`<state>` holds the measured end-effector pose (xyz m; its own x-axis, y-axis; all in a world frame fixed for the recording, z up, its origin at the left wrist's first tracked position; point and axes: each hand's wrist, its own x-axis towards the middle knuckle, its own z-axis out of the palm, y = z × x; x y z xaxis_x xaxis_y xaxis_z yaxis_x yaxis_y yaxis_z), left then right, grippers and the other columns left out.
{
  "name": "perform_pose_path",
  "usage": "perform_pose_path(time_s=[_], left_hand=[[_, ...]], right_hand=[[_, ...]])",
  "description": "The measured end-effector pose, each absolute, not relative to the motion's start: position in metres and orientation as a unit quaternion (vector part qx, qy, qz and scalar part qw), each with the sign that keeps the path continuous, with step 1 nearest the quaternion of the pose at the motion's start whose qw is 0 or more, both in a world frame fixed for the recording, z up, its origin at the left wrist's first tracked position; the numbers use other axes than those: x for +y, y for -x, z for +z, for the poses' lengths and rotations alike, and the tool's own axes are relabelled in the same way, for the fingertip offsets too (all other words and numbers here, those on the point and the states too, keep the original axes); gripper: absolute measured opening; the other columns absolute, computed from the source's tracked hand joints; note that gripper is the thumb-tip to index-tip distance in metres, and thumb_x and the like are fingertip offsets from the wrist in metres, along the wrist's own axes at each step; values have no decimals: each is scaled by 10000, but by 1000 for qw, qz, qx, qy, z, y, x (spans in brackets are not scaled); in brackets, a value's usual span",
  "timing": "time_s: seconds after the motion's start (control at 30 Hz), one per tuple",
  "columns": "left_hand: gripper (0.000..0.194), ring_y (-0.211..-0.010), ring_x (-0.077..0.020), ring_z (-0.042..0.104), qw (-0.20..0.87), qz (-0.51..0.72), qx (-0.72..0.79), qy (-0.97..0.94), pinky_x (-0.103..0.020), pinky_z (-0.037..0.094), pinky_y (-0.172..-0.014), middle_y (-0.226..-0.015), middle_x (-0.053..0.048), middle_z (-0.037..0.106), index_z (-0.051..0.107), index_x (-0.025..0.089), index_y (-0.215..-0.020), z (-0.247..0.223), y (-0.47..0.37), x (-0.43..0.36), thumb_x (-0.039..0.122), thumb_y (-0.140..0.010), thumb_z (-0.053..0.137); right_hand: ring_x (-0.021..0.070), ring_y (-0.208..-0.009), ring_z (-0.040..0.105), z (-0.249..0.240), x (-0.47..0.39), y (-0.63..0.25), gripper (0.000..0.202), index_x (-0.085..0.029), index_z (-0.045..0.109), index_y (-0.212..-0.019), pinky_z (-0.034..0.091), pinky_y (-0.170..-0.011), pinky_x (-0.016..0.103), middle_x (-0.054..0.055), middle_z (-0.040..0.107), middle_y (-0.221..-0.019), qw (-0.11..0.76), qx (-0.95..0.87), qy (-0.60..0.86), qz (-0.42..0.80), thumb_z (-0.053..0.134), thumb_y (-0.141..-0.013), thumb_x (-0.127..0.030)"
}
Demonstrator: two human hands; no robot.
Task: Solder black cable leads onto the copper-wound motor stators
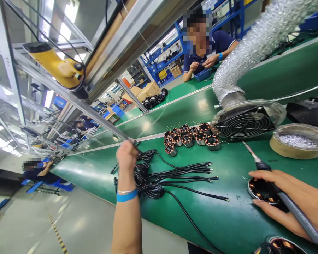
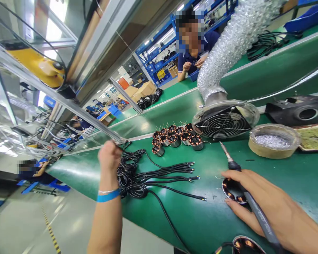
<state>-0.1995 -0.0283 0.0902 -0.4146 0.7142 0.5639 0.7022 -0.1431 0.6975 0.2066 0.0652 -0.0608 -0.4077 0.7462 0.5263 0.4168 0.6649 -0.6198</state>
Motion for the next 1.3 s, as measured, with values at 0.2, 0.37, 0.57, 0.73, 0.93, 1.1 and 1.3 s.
perform_pose_path(time_s=[0.2,0.37,0.57,0.73,0.93,1.1,1.3], left_hand=[[202,-388,-60,190,-118,682,508,-512,-208,178,-386,-499,95,342,495,191,-704,177,174,-81,257,-821,646],[135,-520,-101,451,158,362,640,-659,-222,317,-468,-612,32,542,621,174,-749,112,92,-54,257,-856,631],[150,-553,-132,465,212,160,654,-709,-251,315,-550,-594,44,496,517,204,-816,22,43,-24,239,-936,434],[195,-614,-161,535,222,103,645,-724,-274,360,-604,-687,11,603,526,218,-856,21,48,-31,269,-969,377],[330,-948,-210,579,300,246,555,-736,-324,420,-855,-1035,-86,649,601,201,-1078,37,18,-5,350,-1012,314],[463,-542,-117,491,569,309,445,-618,-238,392,-557,-651,19,501,538,175,-894,13,1,10,548,-996,283],[383,-589,-106,382,531,381,470,-593,-236,330,-603,-623,45,443,478,183,-831,-2,-6,3,515,-992,378]], right_hand=[[248,-816,717,-67,80,-224,444,-385,508,-1293,618,-697,295,63,687,-1035,365,-868,277,190,622,-864,-412],[231,-825,717,-27,70,-218,461,-300,538,-1252,614,-700,277,95,684,-1050,408,-841,279,219,686,-820,-368],[145,-762,694,0,57,-199,328,-243,517,-1162,602,-687,244,35,683,-937,451,-722,307,425,629,-855,-269],[129,-748,678,0,57,-194,244,-236,530,-1092,576,-682,237,15,686,-882,449,-685,313,480,601,-859,-224],[113,-707,680,12,53,-184,290,-270,522,-1106,568,-658,214,-16,700,-884,438,-749,226,444,595,-855,-143],[112,-707,684,11,52,-180,306,-281,534,-1118,573,-662,210,-22,696,-898,471,-755,246,383,630,-859,-150],[100,-680,654,9,52,-179,292,-267,539,-1104,559,-638,194,-36,672,-820,464,-720,299,419,628,-850,-153]])
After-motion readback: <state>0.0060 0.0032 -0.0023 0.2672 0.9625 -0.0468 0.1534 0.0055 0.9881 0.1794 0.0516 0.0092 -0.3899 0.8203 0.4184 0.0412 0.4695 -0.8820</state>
